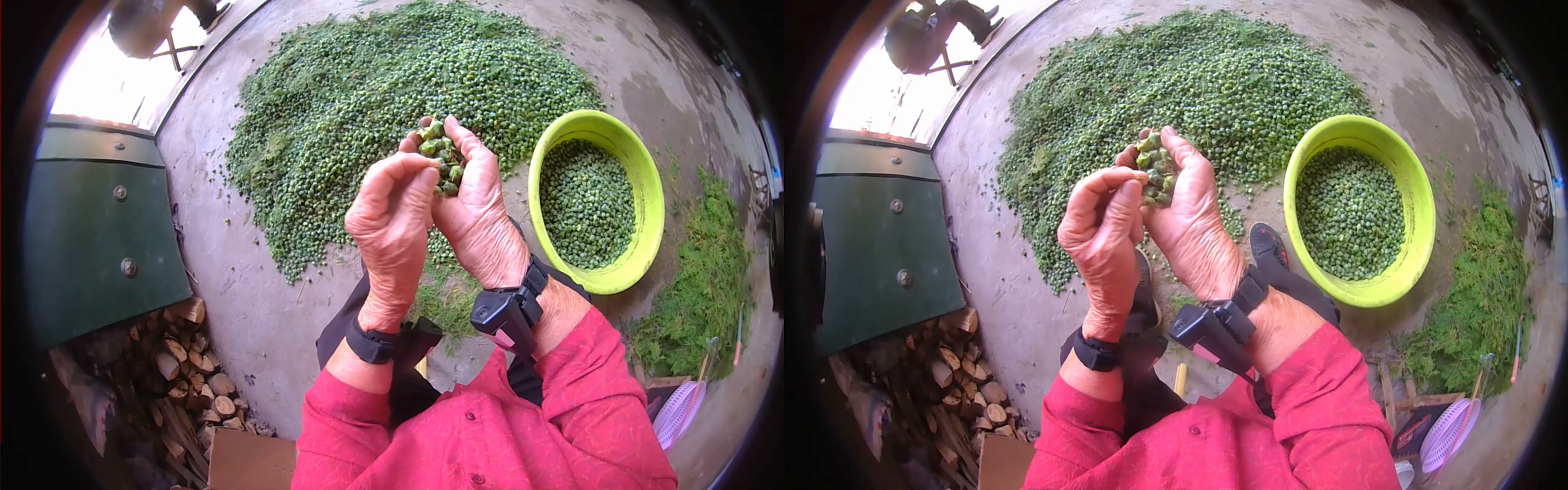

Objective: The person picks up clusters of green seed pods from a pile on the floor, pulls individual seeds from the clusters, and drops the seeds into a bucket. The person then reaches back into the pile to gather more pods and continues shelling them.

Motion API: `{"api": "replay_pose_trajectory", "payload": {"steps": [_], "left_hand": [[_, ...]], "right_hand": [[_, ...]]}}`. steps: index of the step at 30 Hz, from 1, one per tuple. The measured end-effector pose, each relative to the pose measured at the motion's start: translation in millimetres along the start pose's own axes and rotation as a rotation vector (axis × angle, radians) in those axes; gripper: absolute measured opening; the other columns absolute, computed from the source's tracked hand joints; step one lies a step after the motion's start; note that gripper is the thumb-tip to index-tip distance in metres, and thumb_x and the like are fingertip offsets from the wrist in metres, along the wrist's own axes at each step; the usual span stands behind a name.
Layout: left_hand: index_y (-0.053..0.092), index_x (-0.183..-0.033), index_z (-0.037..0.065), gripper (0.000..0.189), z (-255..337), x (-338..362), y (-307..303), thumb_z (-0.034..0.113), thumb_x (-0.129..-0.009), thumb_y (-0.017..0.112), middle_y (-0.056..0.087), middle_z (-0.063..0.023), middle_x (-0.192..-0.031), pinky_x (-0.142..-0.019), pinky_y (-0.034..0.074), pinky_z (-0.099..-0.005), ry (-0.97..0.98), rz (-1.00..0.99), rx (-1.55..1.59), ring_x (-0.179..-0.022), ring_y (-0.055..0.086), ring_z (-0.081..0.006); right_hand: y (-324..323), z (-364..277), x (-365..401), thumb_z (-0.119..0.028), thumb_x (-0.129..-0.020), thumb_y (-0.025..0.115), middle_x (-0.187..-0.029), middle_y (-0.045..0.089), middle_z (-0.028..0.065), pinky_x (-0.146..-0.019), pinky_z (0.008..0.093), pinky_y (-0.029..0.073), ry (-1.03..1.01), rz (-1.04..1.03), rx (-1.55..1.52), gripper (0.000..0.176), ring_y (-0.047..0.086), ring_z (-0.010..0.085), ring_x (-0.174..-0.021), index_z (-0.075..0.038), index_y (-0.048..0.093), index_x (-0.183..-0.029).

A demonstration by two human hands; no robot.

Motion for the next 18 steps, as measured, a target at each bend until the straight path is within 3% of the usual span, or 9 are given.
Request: {"api": "replay_pose_trajectory", "payload": {"steps": [2,6,10,12,17,18], "left_hand": [[0.059,-0.095,0.000,0.010,-4,-1,-3,-0.002,-0.085,0.057,0.065,-0.0084,-0.094,-0.044,0.028,-0.0147,-0.198,0.026,0.174,-0.050,0.039,-0.0004],[0.058,-0.094,0.000,0.008,-8,-3,-3,0.001,-0.087,0.052,0.064,-0.0101,-0.090,-0.043,0.029,-0.0163,-0.290,0.068,0.374,-0.047,0.037,-0.0020],[0.056,-0.091,0.001,0.010,-15,-11,-11,0.002,-0.086,0.047,0.064,-0.0134,-0.090,-0.043,0.033,-0.0202,-0.183,0.035,0.550,-0.047,0.040,-0.0067],[0.056,-0.091,0.002,0.013,-18,-11,-16,0.002,-0.084,0.045,0.063,-0.0159,-0.090,-0.046,0.037,-0.0236,-0.256,0.060,0.692,-0.050,0.044,-0.0112],[0.055,-0.092,0.002,0.013,-20,-10,-17,0.001,-0.083,0.045,0.060,-0.0162,-0.088,-0.051,0.040,-0.0237,-0.371,0.087,0.834,-0.056,0.047,-0.0146],[0.054,-0.092,0.002,0.012,-21,-10,-16,0.001,-0.082,0.047,0.062,-0.0152,-0.087,-0.064,0.043,-0.0267,-0.394,0.087,0.861,-0.058,0.050,-0.0154]], "right_hand": [[-4,5,-7,-0.025,-0.089,0.052,-0.075,0.058,0.0099,-0.064,0.0368,0.051,0.081,-0.008,-0.087,0.021,0.058,0.0244,-0.070,-0.004,0.054,-0.087],[-6,3,-7,-0.025,-0.089,0.052,-0.076,0.058,0.0096,-0.066,0.0372,0.051,0.025,0.036,-0.056,0.021,0.058,0.0245,-0.070,-0.004,0.055,-0.088],[-10,4,-12,-0.025,-0.089,0.053,-0.077,0.058,0.0085,-0.067,0.0384,0.050,0.054,0.039,-0.091,0.021,0.058,0.0245,-0.071,-0.005,0.055,-0.087],[-12,5,-14,-0.023,-0.089,0.052,-0.083,0.059,0.0102,-0.071,0.0393,0.052,0.099,-0.041,-0.124,0.021,0.059,0.0254,-0.077,-0.002,0.056,-0.091],[-14,6,-15,-0.026,-0.089,0.052,-0.080,0.058,0.0090,-0.065,0.0370,0.050,0.101,0.026,-0.108,0.022,0.058,0.0240,-0.075,-0.005,0.056,-0.091],[-14,5,-15,-0.029,-0.089,0.051,-0.076,0.058,0.0083,-0.060,0.0348,0.048,0.095,0.070,-0.098,0.024,0.058,0.0233,-0.073,-0.007,0.056,-0.091]]}}
Point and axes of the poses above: each hand's wrist, its own x-axis away from the middle knuckle, its own y-axis out of the palm, z = x × y, the point moved 4 cm from there along -x, towards the middle knuckle
